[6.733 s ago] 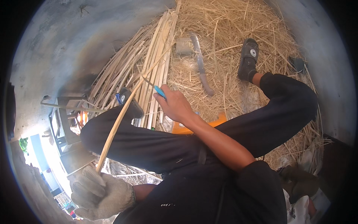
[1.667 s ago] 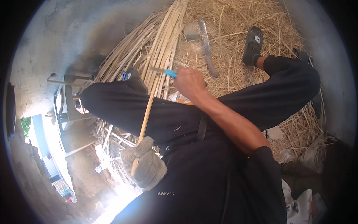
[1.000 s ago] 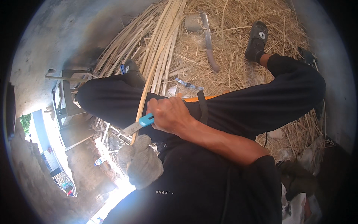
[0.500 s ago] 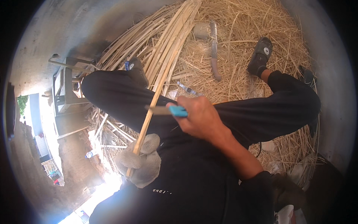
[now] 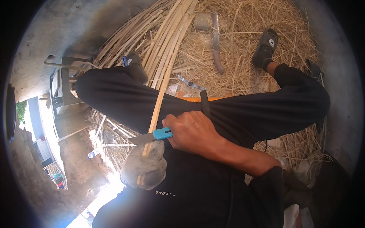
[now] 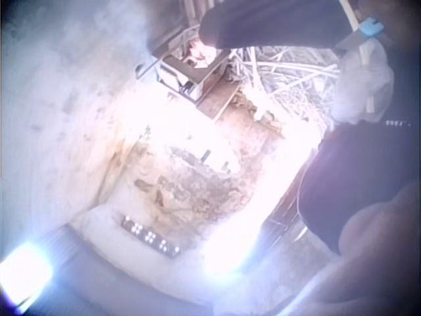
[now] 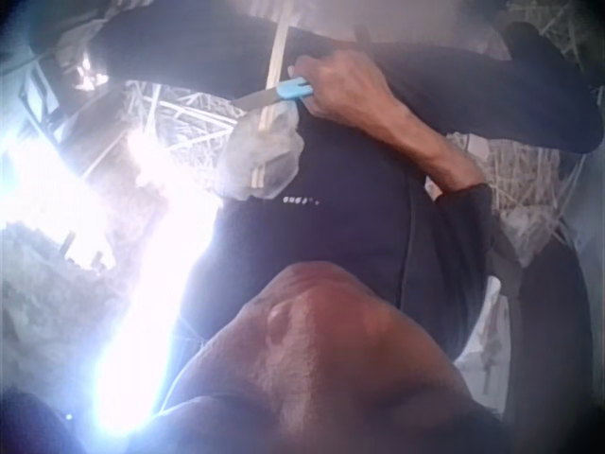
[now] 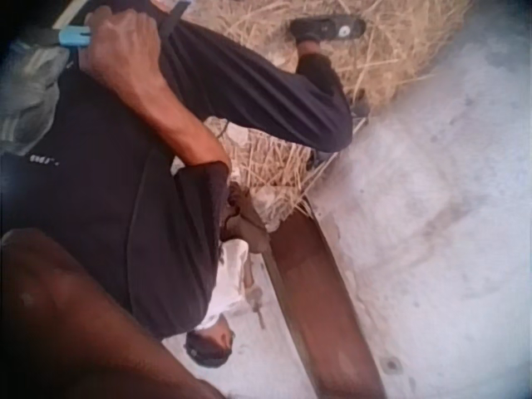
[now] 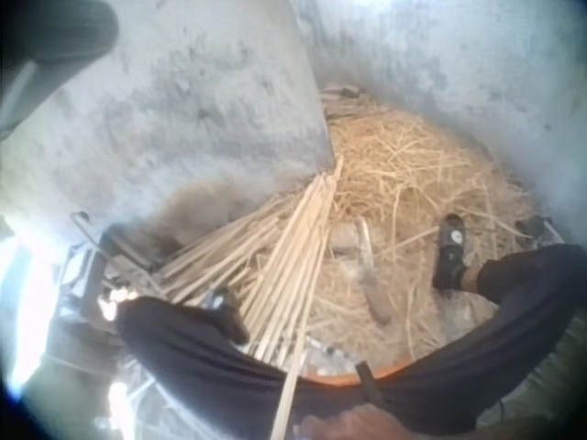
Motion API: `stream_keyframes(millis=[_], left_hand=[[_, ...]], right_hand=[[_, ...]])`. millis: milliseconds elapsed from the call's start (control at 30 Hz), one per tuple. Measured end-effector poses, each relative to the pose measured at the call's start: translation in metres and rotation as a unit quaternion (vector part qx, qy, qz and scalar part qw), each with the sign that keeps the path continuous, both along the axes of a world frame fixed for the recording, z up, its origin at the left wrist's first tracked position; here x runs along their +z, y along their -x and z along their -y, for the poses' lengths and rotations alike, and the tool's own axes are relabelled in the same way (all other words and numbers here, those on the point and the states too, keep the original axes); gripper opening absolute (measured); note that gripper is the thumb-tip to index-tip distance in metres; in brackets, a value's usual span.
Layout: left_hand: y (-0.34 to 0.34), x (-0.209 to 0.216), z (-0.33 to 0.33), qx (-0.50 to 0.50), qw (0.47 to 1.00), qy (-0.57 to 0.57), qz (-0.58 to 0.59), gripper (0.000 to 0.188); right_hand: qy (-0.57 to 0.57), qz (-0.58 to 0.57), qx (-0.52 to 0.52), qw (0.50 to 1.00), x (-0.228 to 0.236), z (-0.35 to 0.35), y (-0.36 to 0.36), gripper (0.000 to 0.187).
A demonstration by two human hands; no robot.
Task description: The person sits on a straw-covered floor and uses a knife to shave thin strips from bamboo sticks. They hold the sticks with a gloved hand, repeatedly scrape the surface with the knife, and place the shaved sticks into a pile.
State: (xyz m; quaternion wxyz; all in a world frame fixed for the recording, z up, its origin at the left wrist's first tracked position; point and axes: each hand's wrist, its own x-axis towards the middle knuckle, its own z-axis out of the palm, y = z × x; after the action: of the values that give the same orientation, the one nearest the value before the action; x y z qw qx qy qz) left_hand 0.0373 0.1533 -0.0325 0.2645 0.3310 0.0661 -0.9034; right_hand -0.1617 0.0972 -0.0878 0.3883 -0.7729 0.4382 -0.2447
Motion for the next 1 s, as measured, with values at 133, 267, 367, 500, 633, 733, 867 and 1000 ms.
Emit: stream_keyframes(millis=[133,267,367,500,633,733,867,1000], left_hand=[[0.010,0.006,0.004,0.027,0.999,0.019,-0.020,0.010],[0.014,0.012,0.008,0.042,0.998,0.021,-0.035,0.009],[0.019,0.019,0.006,0.046,0.998,0.019,-0.029,0.011],[0.026,0.017,0.018,0.024,0.997,0.060,-0.035,0.017],[0.021,0.010,0.014,0.000,0.995,0.094,-0.043,0.018],[0.019,0.009,0.010,0.018,0.996,0.073,-0.040,0.018],[0.019,0.011,0.013,0.025,0.997,0.058,-0.048,0.019],[0.022,0.014,0.008,0.053,0.996,0.040,-0.054,0.020]], right_hand=[[0.037,-0.064,-0.053,0.996,-0.024,0.001,-0.010,0.021],[0.019,-0.116,-0.105,0.987,-0.037,0.020,-0.015,0.014],[0.035,-0.225,-0.212,0.950,-0.094,0.056,0.008,0.013],[0.048,-0.193,-0.291,0.936,-0.075,0.075,0.050,0.017],[0.032,-0.025,-0.090,0.995,-0.009,0.025,0.028,0.023],[0.028,-0.030,-0.004,0.999,0.004,0.004,0.012,0.032],[0.034,-0.033,-0.032,0.998,-0.017,-0.005,-0.006,0.030],[-0.003,-0.155,-0.103,0.983,-0.061,0.027,-0.008,0.017]])
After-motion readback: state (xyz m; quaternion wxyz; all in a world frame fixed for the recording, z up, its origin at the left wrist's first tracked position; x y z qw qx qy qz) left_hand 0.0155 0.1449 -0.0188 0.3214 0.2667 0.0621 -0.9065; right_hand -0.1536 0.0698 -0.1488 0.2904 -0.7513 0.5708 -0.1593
